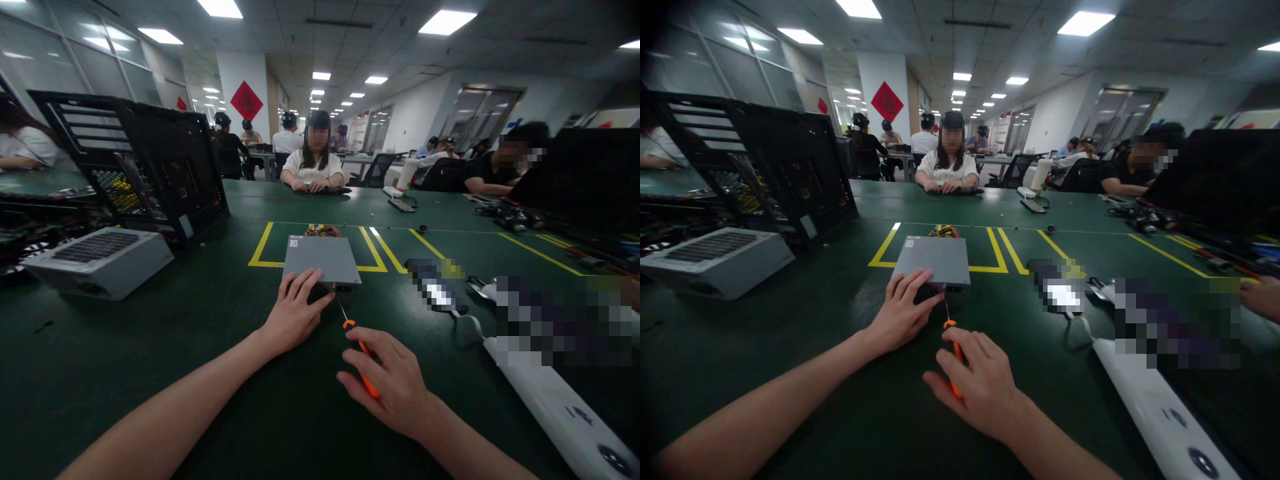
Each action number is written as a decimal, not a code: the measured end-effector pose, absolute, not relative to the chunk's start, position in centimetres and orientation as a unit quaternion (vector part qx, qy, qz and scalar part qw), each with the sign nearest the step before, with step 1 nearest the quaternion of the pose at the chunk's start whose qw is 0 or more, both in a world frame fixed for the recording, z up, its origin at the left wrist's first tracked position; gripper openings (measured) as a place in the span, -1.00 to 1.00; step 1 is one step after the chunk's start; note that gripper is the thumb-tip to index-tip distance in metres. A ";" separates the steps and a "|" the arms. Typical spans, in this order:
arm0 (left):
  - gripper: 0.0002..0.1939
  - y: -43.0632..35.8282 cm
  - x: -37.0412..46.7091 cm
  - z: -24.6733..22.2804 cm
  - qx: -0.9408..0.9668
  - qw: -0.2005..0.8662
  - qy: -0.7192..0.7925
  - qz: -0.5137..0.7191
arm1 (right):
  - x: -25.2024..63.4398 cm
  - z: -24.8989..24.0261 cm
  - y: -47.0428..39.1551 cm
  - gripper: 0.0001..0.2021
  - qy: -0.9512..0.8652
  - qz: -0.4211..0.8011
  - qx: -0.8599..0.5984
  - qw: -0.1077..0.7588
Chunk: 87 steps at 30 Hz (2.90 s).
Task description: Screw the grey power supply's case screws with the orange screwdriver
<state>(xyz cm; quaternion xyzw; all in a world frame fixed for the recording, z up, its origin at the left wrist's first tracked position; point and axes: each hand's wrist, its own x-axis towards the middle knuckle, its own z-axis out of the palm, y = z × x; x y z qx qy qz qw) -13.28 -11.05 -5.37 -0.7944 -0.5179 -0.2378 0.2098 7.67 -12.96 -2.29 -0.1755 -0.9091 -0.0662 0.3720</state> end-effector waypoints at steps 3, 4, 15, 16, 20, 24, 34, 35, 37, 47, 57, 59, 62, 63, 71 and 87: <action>-0.60 -11.1 -13.3 -5.3 -0.797 0.211 -0.514 -0.236 | 7.7 -2.4 -12.9 -0.83 -0.898 -0.035 -0.190 0.397; -0.60 -11.1 -13.3 -5.3 -0.799 0.211 -0.512 -0.235 | 7.7 -2.5 -12.9 -0.84 -0.894 -0.031 -0.190 0.404; -0.59 -11.2 -13.3 -5.3 -0.795 0.215 -0.516 -0.237 | 8.0 -2.7 -12.9 -0.82 -0.897 -0.033 -0.192 0.398; -0.59 -11.2 -13.3 -5.3 -0.795 0.214 -0.515 -0.238 | 7.9 -2.7 -12.9 -0.84 -0.898 -0.035 -0.188 0.396; -0.61 -11.2 -13.3 -5.3 -0.798 0.211 -0.509 -0.244 | 7.8 -2.4 -13.1 -0.93 -0.908 -0.085 -0.175 0.372; -0.63 -11.2 -13.3 -5.4 -0.793 0.214 -0.512 -0.252 | 8.0 -2.4 -13.0 -0.76 -0.905 -0.060 -0.192 0.374; -0.63 -11.2 -13.3 -5.4 -0.795 0.209 -0.509 -0.256 | 7.9 -2.0 -14.5 -0.66 -0.873 -0.133 -0.340 0.323; -0.64 -11.2 -13.3 -5.4 -0.794 0.208 -0.509 -0.258 | 7.7 -2.0 -14.8 -0.65 -0.867 -0.144 -0.356 0.318; -0.64 -11.2 -13.3 -5.4 -0.794 0.206 -0.508 -0.263 | 7.5 -1.9 -15.2 -0.65 -0.860 -0.162 -0.380 0.300; -0.62 -11.4 -13.5 -5.2 -0.799 0.205 -0.503 -0.259 | 6.7 -2.0 -15.7 -0.71 -0.846 -0.152 -0.412 0.303; -0.63 -11.5 -13.6 -5.3 -0.800 0.208 -0.498 -0.263 | 5.2 -2.5 -16.6 -0.68 -0.829 -0.029 -0.447 0.335; -0.63 -11.5 -13.7 -5.3 -0.800 0.206 -0.499 -0.261 | 5.3 -2.6 -16.6 -0.68 -0.820 -0.013 -0.464 0.335; -0.63 -11.4 -13.7 -5.4 -0.800 0.209 -0.499 -0.258 | 5.7 -2.7 -16.5 -0.78 -0.835 -0.030 -0.436 0.335; -0.64 -11.4 -13.7 -5.4 -0.800 0.210 -0.500 -0.256 | 5.9 -2.7 -16.5 -0.79 -0.843 -0.042 -0.420 0.333; -0.63 -11.3 -13.6 -5.4 -0.800 0.210 -0.503 -0.251 | 6.0 -2.5 -15.9 -0.78 -0.826 -0.049 -0.413 0.380; -0.61 -11.2 -13.3 -5.4 -0.796 0.210 -0.510 -0.249 | 6.8 -2.6 -15.5 -0.72 -0.878 -0.051 -0.351 0.320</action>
